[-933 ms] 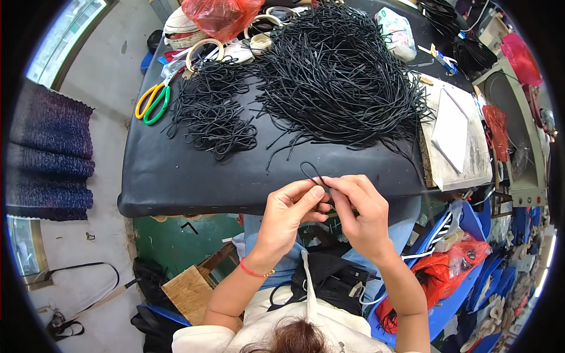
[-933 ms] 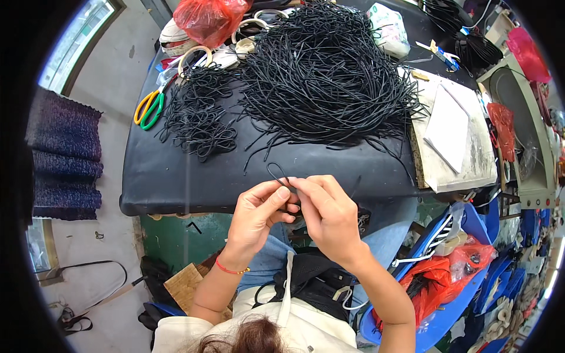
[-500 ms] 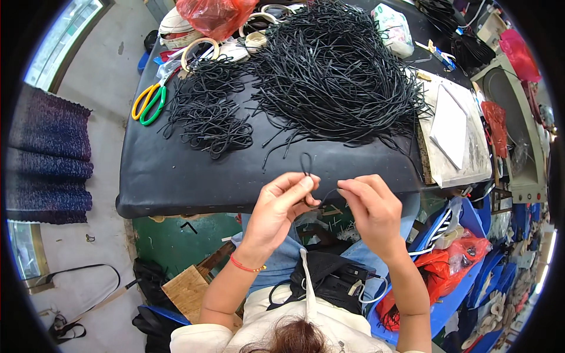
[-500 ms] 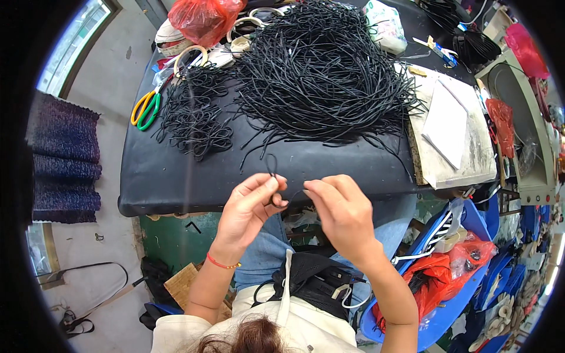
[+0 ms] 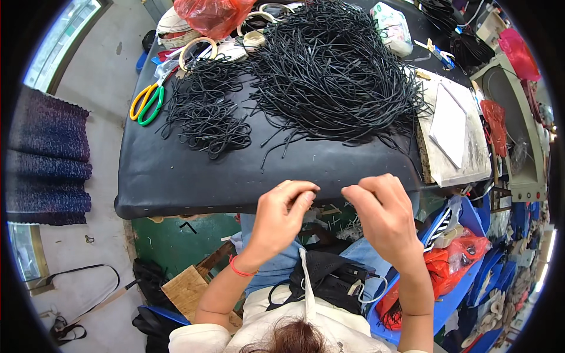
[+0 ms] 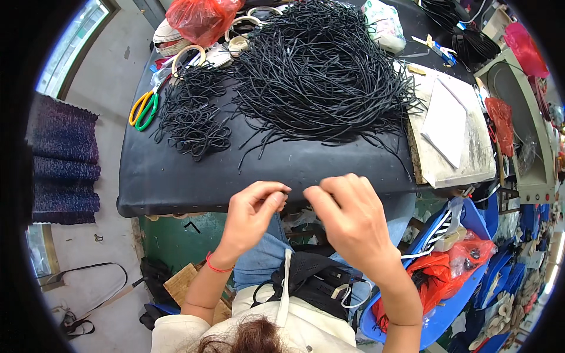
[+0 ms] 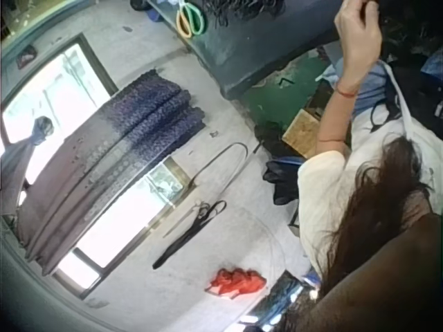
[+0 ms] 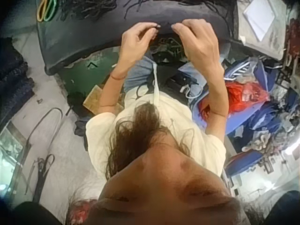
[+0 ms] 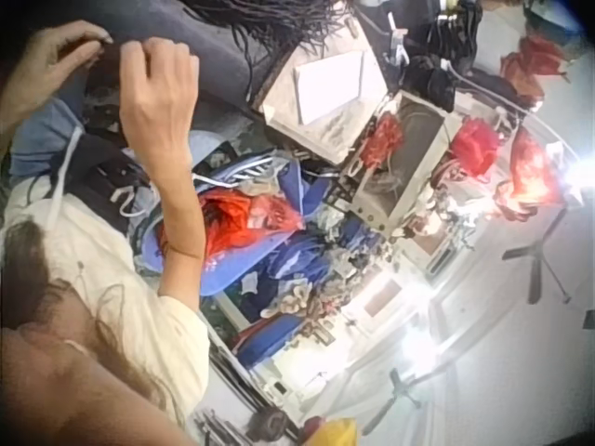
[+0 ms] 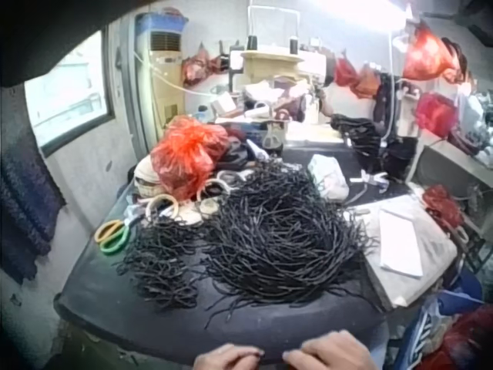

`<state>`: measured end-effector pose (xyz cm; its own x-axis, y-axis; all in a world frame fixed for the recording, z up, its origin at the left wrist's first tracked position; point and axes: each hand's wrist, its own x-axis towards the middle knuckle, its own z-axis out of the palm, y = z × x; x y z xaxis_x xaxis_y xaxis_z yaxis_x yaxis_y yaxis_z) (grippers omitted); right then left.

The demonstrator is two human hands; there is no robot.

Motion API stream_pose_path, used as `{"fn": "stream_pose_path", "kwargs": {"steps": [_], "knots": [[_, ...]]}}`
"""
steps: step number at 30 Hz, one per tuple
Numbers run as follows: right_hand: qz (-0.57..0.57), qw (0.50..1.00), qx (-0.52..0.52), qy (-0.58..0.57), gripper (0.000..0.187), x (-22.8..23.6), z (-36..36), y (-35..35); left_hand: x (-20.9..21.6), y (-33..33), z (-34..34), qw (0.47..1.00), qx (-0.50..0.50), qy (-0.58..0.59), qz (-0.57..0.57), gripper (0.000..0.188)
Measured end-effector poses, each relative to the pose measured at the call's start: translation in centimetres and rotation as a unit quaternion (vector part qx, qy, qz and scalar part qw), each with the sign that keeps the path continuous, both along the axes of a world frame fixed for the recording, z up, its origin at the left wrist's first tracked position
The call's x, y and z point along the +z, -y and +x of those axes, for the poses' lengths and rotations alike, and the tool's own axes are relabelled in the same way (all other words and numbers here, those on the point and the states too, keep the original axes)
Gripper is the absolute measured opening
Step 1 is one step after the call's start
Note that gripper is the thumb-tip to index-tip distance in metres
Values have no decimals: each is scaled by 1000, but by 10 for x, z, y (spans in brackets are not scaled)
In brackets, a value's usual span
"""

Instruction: The person sits at a workbench and repeatedly ties black cords into small loops by hand. They pick up individual cords from a large pile on the table, form a loop, and secure it before placing the finished item aside.

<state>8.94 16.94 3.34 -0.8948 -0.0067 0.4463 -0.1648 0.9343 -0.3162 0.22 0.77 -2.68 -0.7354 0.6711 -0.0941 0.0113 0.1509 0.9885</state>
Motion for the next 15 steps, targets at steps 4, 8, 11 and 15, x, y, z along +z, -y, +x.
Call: {"fn": "stream_pose_path", "kwargs": {"steps": [4,8,11,15], "knots": [[-89,996,8,-3,10,-5,-21,-12,7,4,10,992,-50,91,75,18],[-300,949,1,101,5,-22,-9,2,12,0,0,930,-60,308,192,27],[-304,950,7,76,12,-30,-2,7,6,-1,-4,921,-56,324,207,27],[-353,923,-35,147,24,-12,7,22,-2,1,-3,946,-3,268,184,24]]}}
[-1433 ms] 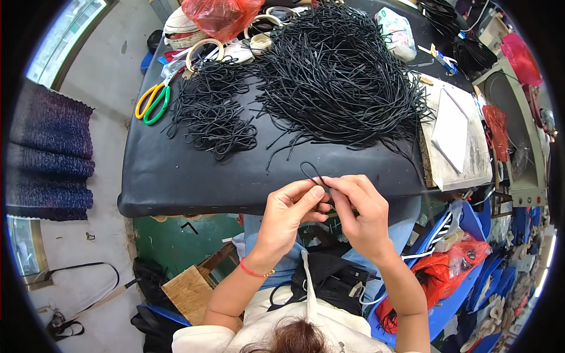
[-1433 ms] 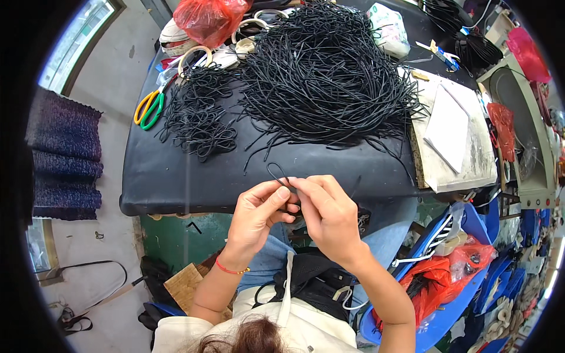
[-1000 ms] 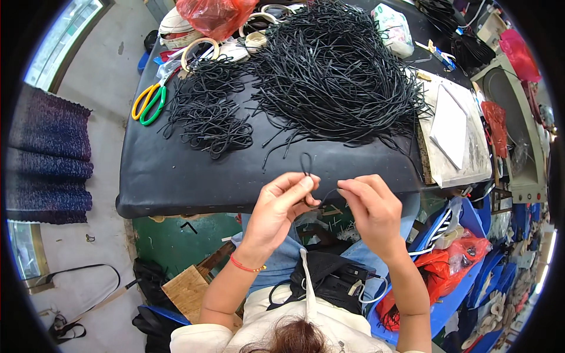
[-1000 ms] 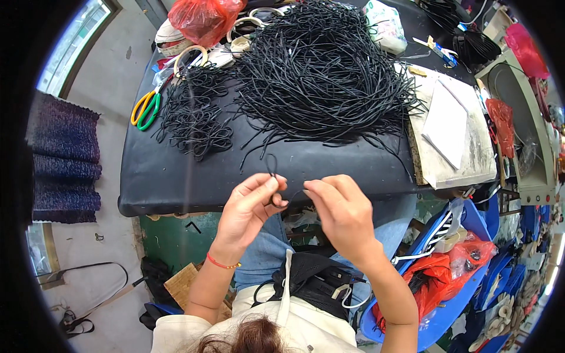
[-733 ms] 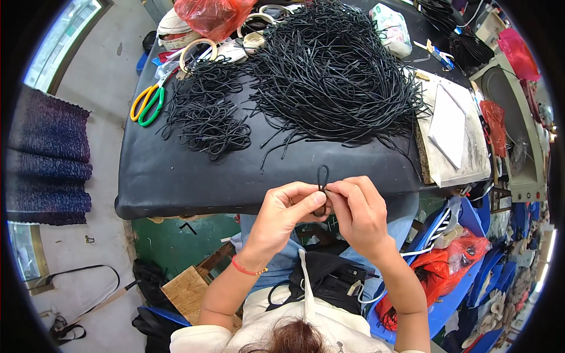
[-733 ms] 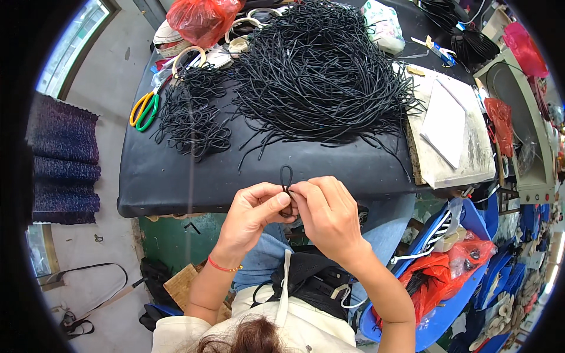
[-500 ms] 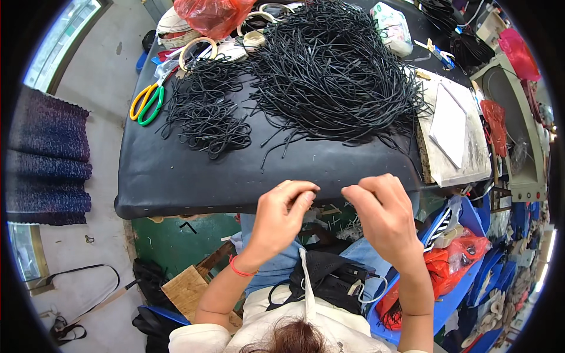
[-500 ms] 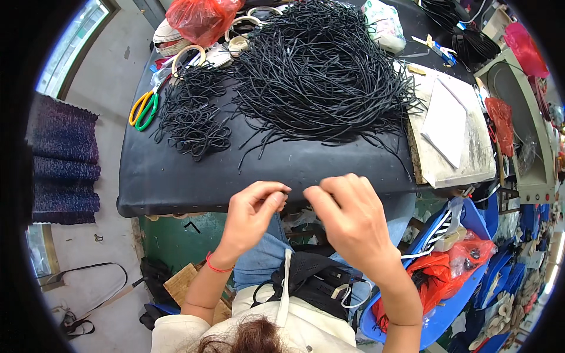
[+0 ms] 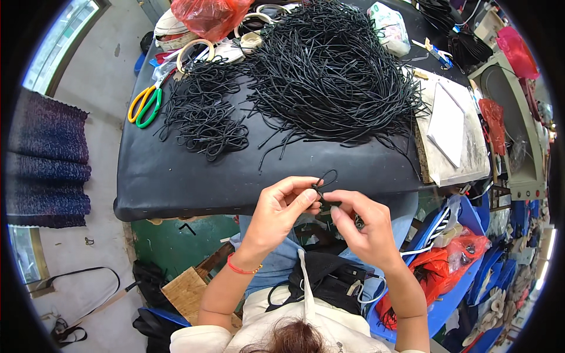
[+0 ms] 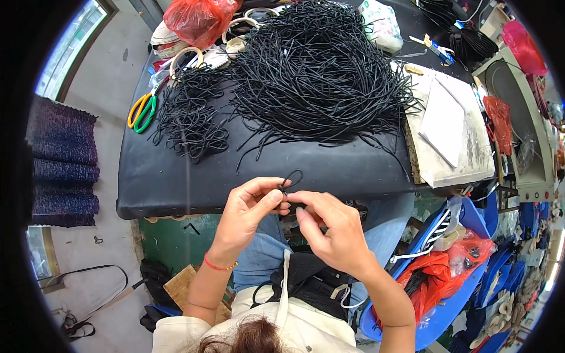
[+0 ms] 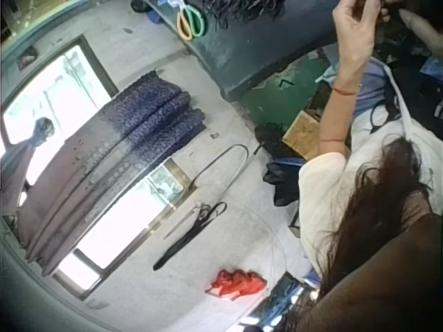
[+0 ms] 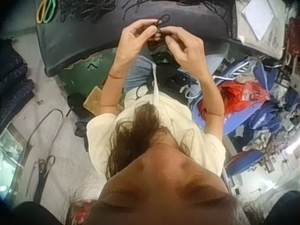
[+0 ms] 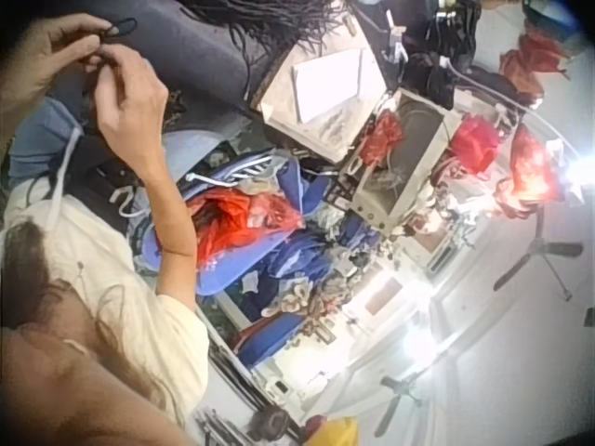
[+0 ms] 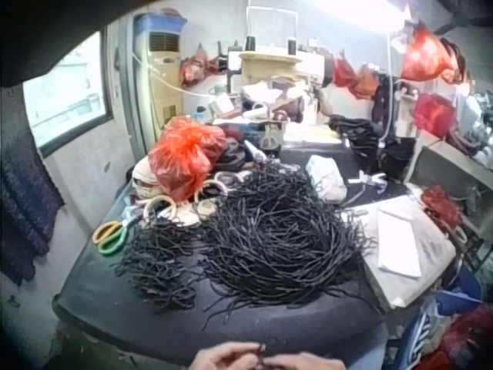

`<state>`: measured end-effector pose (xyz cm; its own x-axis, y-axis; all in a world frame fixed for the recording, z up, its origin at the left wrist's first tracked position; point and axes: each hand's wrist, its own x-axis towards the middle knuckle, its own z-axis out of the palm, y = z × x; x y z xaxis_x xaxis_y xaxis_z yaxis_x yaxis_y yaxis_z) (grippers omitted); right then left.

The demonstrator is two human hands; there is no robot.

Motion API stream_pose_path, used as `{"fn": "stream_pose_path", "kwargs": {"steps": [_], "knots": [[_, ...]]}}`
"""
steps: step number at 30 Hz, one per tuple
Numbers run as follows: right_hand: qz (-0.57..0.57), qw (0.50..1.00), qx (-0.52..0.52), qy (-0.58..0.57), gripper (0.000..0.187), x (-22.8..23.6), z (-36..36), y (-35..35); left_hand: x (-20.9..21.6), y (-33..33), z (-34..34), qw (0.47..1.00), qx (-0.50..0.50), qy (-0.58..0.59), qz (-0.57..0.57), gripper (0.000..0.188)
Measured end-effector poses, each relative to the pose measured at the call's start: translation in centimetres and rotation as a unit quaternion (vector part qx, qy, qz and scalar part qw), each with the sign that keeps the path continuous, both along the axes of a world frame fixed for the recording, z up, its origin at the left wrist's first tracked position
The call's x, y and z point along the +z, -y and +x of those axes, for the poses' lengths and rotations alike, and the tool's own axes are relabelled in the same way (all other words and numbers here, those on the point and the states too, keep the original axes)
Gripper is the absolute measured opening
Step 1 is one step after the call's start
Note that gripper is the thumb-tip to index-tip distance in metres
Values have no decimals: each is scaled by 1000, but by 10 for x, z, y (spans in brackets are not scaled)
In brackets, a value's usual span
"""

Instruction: The person sits at a workbench and repeatedly ties black cords into small loops by hand. They pick up individual cords from a large pile on the table, form a loop, and secure it before placing the finished item aside.

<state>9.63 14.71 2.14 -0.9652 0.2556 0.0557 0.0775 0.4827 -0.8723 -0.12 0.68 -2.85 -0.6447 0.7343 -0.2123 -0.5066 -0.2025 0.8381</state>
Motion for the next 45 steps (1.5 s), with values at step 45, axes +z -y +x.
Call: {"fn": "stream_pose_path", "kwargs": {"steps": [45], "knots": [[-318,942,-86,69,22,-23,-2,-9,17,-4,15,973,-105,-141,-153,17]]}}
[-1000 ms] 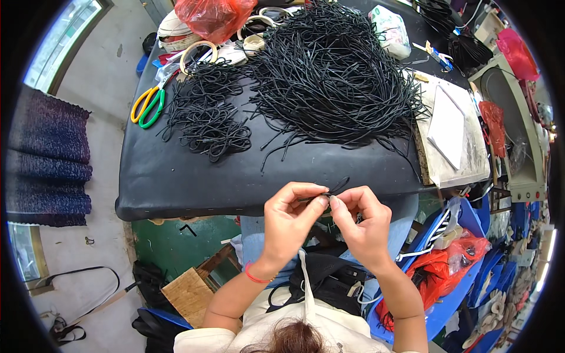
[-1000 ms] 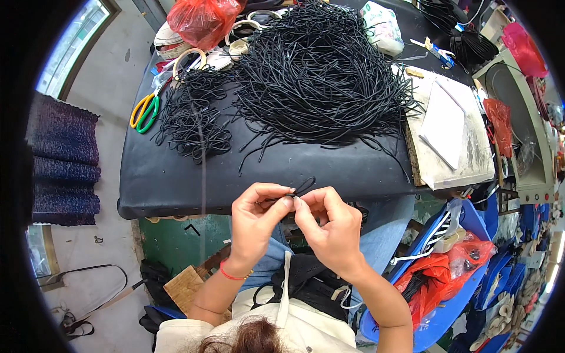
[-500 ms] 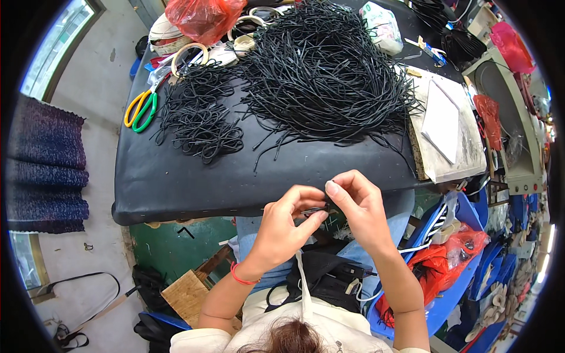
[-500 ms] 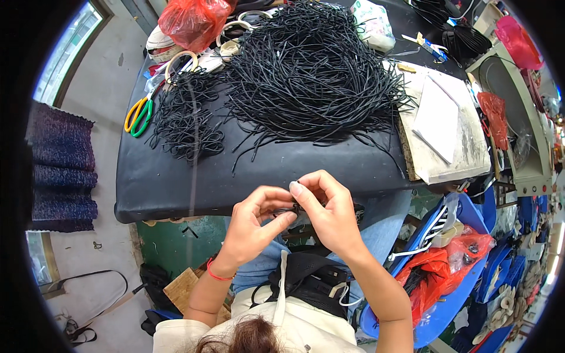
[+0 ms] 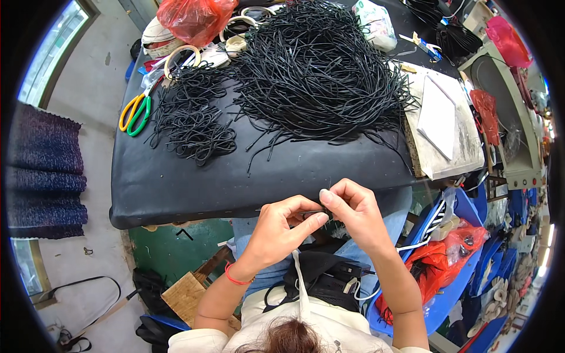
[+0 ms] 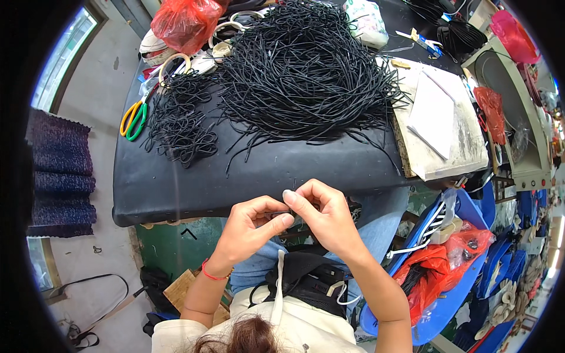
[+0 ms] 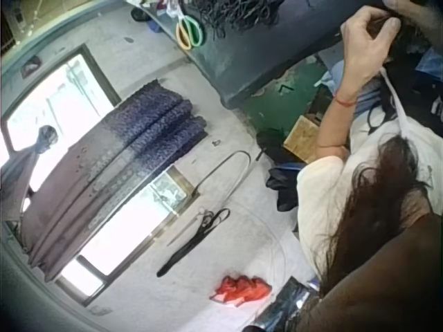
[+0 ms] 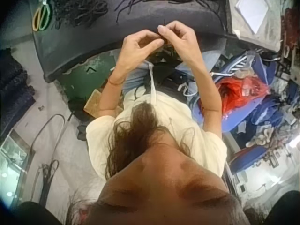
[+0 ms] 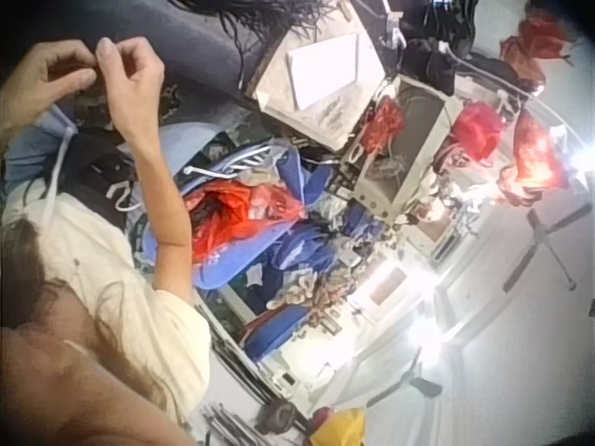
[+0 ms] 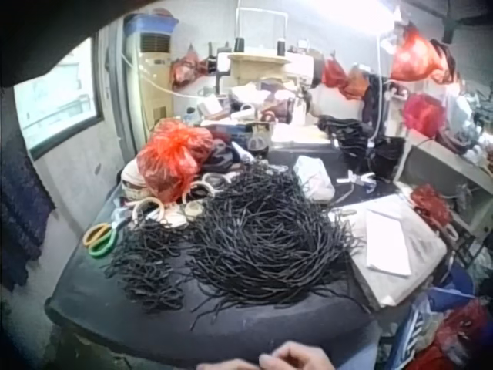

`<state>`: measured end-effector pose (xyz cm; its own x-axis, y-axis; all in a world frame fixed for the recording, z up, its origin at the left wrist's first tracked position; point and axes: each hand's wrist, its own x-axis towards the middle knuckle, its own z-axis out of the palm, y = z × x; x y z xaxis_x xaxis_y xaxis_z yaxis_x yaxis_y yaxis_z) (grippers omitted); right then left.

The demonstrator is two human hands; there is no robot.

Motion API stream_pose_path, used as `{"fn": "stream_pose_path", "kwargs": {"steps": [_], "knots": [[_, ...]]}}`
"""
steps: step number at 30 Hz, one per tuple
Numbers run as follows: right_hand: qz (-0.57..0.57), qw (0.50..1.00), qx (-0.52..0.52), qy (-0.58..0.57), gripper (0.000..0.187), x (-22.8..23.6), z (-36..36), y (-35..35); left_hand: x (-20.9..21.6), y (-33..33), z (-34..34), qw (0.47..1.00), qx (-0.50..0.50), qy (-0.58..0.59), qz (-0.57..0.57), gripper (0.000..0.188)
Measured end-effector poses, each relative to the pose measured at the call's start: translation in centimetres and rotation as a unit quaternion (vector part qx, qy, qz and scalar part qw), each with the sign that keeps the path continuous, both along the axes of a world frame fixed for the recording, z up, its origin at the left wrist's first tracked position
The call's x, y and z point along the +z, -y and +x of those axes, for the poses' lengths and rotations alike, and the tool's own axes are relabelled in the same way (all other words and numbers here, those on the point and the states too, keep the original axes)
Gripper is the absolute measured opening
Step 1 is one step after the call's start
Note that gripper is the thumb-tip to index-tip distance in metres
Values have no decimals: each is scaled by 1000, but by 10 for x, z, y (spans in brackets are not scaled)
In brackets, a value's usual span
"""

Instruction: The person sits at a workbench and repeatedly ties black cords into small loops by hand. They pick up individual cords from a large pile on the table, form a loop, and secure it before placing the finished item aside.

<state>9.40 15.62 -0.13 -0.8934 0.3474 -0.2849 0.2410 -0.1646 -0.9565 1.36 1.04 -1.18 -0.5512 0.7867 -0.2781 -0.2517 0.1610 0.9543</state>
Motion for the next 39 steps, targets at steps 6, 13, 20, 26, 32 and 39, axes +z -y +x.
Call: {"fn": "stream_pose_path", "kwargs": {"steps": [6,13,20,26,32,39], "knots": [[-15,1000,3,-16,25,-1,-1,2,-5,-1,2,993,-11,100,67,16],[43,998,-26,-47,25,-8,1,4,-2,0,9,979,46,175,96,18],[17,999,-37,-30,25,-10,-3,2,-6,7,16,982,53,139,112,26],[89,994,-49,-32,25,-6,-10,5,-10,7,16,984,73,99,126,22],[-22,999,-47,-2,16,-3,-4,-2,-7,-5,12,970,156,114,146,15],[-29,999,-2,-33,16,5,11,4,-6,-4,15,976,149,83,135,15]]}}
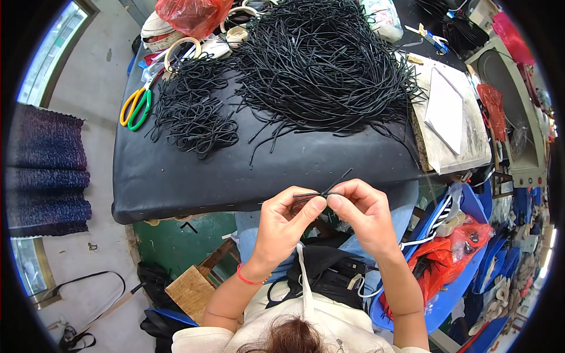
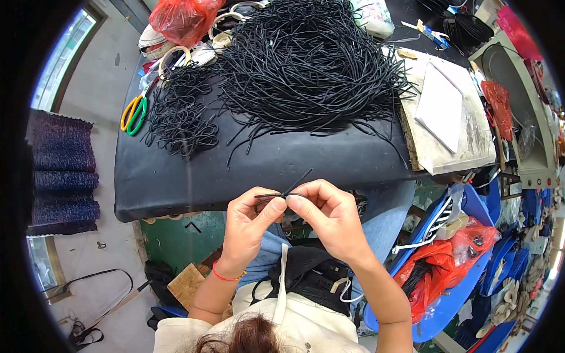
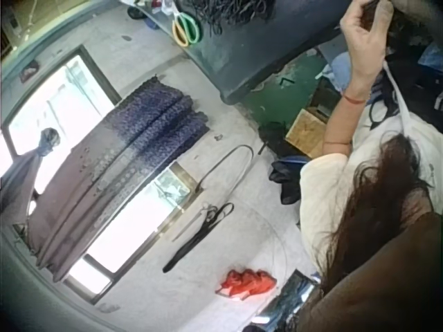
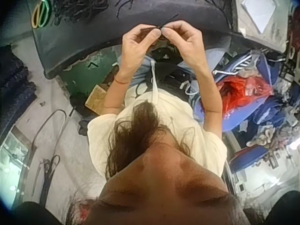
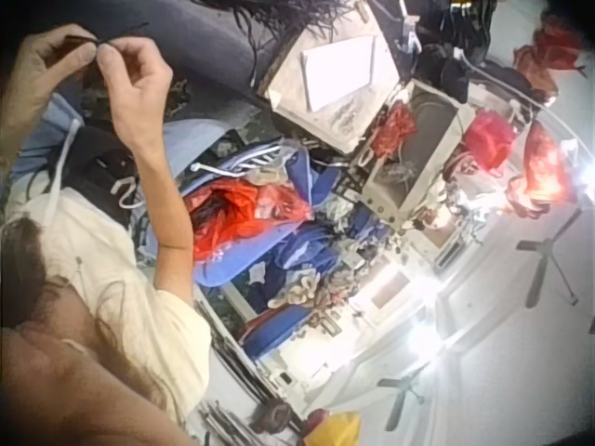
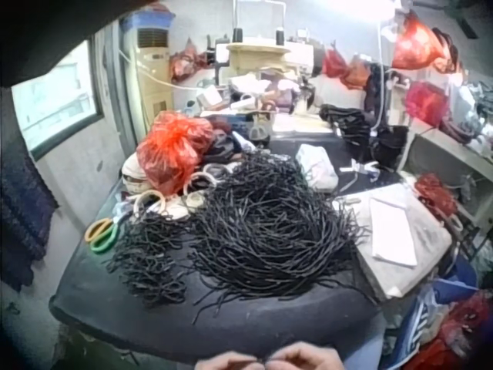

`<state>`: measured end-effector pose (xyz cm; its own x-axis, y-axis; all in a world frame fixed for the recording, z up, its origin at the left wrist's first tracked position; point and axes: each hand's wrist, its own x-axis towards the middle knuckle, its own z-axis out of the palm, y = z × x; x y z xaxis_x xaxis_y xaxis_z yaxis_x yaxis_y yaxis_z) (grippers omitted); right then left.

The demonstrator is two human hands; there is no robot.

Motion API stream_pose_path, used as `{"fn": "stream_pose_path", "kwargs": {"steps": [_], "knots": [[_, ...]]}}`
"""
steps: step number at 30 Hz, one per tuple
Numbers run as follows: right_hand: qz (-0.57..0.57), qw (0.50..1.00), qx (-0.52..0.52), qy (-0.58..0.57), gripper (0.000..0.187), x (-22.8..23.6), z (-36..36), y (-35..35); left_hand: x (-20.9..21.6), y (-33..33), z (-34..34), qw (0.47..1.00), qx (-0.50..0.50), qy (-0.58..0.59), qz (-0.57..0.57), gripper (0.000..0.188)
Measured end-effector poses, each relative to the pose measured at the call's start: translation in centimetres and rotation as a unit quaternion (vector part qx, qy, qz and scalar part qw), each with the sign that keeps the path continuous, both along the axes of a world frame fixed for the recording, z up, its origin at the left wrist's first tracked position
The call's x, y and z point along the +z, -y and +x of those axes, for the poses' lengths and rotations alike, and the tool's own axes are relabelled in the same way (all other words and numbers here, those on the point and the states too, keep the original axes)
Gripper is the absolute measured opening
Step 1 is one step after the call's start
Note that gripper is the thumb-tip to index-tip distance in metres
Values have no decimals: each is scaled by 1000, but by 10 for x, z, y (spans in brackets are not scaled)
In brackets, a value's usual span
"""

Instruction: The person sits at a workbench and repeatedly ties black cords into small loops by hand. They pick up individual cords from a large pile on the table, form a loop, and secure it before placing the finished item aside.

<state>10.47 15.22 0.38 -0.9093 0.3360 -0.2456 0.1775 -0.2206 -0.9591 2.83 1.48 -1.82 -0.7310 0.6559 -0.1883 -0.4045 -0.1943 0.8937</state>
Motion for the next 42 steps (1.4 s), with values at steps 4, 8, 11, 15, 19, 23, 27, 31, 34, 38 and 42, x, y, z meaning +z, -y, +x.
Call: {"fn": "stream_pose_path", "kwargs": {"steps": [4,8,11,15,19,23,27,31,34,38,42], "knots": [[32,999,21,-12,15,4,3,1,-1,-1,0,999,2,35,3,15],[51,998,44,-10,15,3,6,-1,-6,-1,1,998,8,70,8,14],[54,997,52,-11,17,4,6,-1,-11,-1,1,996,10,79,26,14],[-46,998,33,-10,17,4,4,3,-9,-5,1,991,19,121,56,18],[-72,995,-42,-53,14,5,1,20,5,-15,-5,968,6,228,107,21],[81,995,-53,-12,14,17,12,-9,8,-6,-18,986,-52,150,59,18],[104,993,13,-61,19,10,-11,-10,10,-9,-11,991,-94,86,38,16],[18,998,7,-68,13,8,-11,-3,9,-6,-12,990,-103,88,36,11],[28,998,-18,-57,13,3,-11,0,9,-5,-13,986,-109,122,40,11],[3,997,-44,-55,16,-2,-12,1,11,-6,-13,980,-109,164,37,13],[-61,996,-57,-31,18,0,-12,-2,12,-4,-12,977,-116,172,46,12]]}}
